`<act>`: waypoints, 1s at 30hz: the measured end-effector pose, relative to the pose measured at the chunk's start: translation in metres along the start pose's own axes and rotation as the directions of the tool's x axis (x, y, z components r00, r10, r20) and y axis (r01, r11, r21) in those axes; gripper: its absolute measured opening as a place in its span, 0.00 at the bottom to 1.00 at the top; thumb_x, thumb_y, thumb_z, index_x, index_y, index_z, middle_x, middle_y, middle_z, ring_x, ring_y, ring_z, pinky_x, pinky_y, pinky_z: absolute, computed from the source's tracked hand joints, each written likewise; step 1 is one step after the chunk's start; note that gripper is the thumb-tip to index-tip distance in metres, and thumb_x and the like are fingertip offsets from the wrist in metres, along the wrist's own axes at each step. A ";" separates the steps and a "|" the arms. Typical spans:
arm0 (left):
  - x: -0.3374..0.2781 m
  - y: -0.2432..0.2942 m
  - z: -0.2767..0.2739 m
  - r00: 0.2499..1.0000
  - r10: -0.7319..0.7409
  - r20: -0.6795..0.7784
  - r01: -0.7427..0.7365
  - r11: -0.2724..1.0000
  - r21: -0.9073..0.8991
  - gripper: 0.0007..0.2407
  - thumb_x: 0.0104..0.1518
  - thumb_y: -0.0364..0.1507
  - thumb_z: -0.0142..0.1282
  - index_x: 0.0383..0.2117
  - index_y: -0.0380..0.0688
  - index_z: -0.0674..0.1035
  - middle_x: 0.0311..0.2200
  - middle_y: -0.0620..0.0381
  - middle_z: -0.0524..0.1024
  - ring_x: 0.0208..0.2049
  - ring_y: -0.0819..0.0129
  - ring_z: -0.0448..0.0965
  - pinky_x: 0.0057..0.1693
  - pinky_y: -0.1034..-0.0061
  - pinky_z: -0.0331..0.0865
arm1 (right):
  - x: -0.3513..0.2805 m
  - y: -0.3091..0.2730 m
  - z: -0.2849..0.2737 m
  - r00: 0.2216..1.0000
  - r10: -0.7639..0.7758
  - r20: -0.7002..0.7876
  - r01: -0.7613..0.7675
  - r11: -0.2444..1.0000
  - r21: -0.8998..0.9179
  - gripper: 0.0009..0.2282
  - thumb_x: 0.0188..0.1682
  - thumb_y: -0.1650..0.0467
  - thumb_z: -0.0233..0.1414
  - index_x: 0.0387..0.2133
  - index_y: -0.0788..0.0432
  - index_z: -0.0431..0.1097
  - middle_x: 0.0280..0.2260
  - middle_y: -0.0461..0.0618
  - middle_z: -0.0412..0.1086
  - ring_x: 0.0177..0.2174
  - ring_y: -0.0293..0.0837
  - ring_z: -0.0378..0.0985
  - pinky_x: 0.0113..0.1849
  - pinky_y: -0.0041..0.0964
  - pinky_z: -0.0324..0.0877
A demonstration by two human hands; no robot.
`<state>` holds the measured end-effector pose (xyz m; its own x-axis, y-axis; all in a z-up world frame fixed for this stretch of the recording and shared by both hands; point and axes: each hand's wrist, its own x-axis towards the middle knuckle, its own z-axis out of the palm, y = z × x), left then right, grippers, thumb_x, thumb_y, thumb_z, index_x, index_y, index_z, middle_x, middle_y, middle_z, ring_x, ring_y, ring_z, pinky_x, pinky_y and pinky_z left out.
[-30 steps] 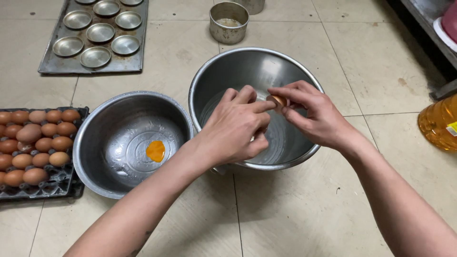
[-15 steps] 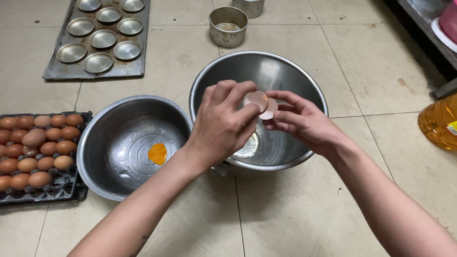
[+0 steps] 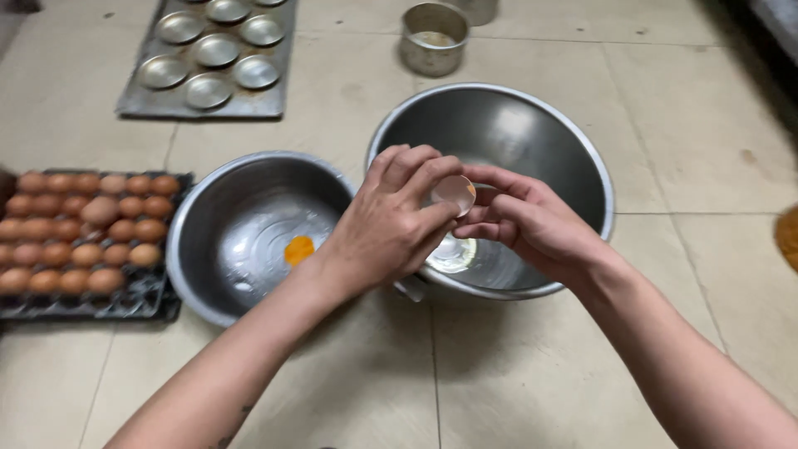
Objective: Separating egg yolks from egg whites into two different bowls.
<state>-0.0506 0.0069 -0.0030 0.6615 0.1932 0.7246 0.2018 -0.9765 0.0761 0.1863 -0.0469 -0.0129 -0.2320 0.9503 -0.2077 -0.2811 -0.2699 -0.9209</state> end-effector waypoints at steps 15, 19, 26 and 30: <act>-0.325 -0.096 -0.141 0.519 -0.808 -0.280 0.785 0.321 0.530 0.05 0.56 0.31 0.65 0.33 0.46 0.86 0.42 0.49 0.70 0.48 0.50 0.68 0.52 0.58 0.65 | 0.050 0.039 0.044 0.998 -0.008 -0.066 -0.016 0.934 -0.356 0.22 0.59 0.70 0.50 0.67 0.63 0.64 0.44 0.53 0.73 0.29 0.42 0.75 0.31 0.36 0.72; -0.377 -0.109 -0.122 0.394 -0.889 -0.231 0.804 0.211 0.557 0.06 0.54 0.33 0.65 0.32 0.48 0.86 0.41 0.52 0.71 0.49 0.52 0.68 0.49 0.56 0.64 | 0.053 0.040 0.053 1.000 -0.006 -0.025 -0.003 0.938 -0.348 0.21 0.59 0.71 0.48 0.65 0.66 0.65 0.44 0.54 0.74 0.31 0.41 0.74 0.31 0.35 0.71; -0.357 -0.116 -0.110 0.150 -0.987 -0.065 0.780 0.077 0.621 0.06 0.46 0.33 0.63 0.29 0.53 0.87 0.42 0.53 0.71 0.50 0.55 0.66 0.53 0.56 0.62 | 0.051 0.042 0.037 0.999 -0.015 -0.035 0.001 0.932 -0.362 0.21 0.60 0.72 0.45 0.66 0.68 0.64 0.44 0.57 0.73 0.33 0.45 0.75 0.32 0.39 0.71; -0.371 -0.134 -0.109 0.354 -0.916 -0.191 0.759 0.162 0.630 0.07 0.53 0.34 0.61 0.32 0.47 0.83 0.39 0.51 0.75 0.48 0.52 0.73 0.58 0.57 0.66 | 0.048 0.047 0.020 0.997 -0.017 -0.075 -0.008 0.945 -0.327 0.20 0.62 0.72 0.43 0.66 0.70 0.63 0.45 0.58 0.72 0.33 0.47 0.75 0.31 0.39 0.70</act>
<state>-0.4016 0.0557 -0.2073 -0.0883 0.9441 0.3176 0.9902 0.0485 0.1312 0.1429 -0.0168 -0.0596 -0.1567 0.9637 -0.2162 0.0404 -0.2125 -0.9763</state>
